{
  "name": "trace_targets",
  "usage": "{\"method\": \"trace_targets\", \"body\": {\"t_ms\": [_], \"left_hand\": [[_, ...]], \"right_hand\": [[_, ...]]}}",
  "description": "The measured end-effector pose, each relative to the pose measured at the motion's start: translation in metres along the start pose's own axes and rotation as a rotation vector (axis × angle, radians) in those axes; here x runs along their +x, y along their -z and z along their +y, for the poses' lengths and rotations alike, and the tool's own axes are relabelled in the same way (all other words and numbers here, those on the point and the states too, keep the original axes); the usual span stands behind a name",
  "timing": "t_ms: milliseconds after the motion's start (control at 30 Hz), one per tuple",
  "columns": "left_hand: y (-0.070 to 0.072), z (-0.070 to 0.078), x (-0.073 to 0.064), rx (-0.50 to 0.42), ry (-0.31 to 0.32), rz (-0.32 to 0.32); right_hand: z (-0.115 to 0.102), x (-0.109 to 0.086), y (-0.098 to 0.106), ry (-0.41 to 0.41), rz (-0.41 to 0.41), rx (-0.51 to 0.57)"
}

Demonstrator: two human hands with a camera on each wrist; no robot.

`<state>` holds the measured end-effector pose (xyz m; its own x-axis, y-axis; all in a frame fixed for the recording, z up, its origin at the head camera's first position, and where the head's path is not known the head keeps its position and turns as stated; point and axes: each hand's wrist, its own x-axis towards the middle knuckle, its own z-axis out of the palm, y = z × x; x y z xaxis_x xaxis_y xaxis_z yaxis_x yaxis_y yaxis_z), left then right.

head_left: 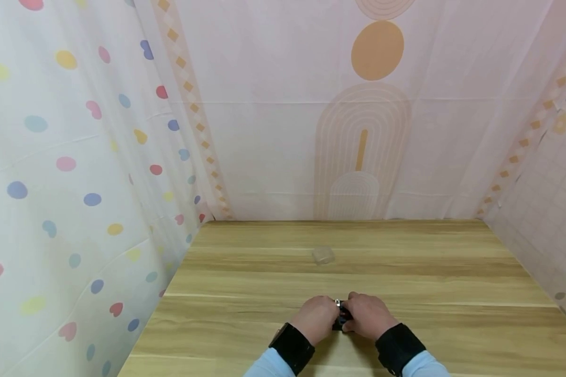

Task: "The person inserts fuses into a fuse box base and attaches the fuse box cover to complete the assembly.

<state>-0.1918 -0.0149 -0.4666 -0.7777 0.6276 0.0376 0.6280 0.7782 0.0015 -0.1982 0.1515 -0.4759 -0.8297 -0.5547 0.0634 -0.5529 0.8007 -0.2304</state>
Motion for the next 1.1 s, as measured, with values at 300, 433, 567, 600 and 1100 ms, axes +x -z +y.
{"method": "trace_targets", "body": {"t_ms": [300,433,567,600,1100], "left_hand": [[0.0002,0.0008,-0.0016,-0.001,0.001,0.026],[-0.0005,0.0016,-0.0006,-0.001,0.010,0.039],[-0.0013,0.0014,0.0001,0.010,0.011,0.029],[-0.0017,0.0015,0.0000,0.015,0.009,0.026],[-0.0032,-0.0012,0.0006,0.033,0.004,0.022]], "right_hand": [[-0.0001,-0.0002,0.0003,0.001,-0.007,0.008],[0.0011,0.0003,-0.0003,-0.002,-0.007,0.011],[0.0010,0.0002,-0.0003,-0.006,-0.010,0.013],[0.0007,0.0001,-0.0002,-0.004,-0.009,0.012],[0.0003,0.0000,-0.0007,-0.006,-0.005,0.008]]}}
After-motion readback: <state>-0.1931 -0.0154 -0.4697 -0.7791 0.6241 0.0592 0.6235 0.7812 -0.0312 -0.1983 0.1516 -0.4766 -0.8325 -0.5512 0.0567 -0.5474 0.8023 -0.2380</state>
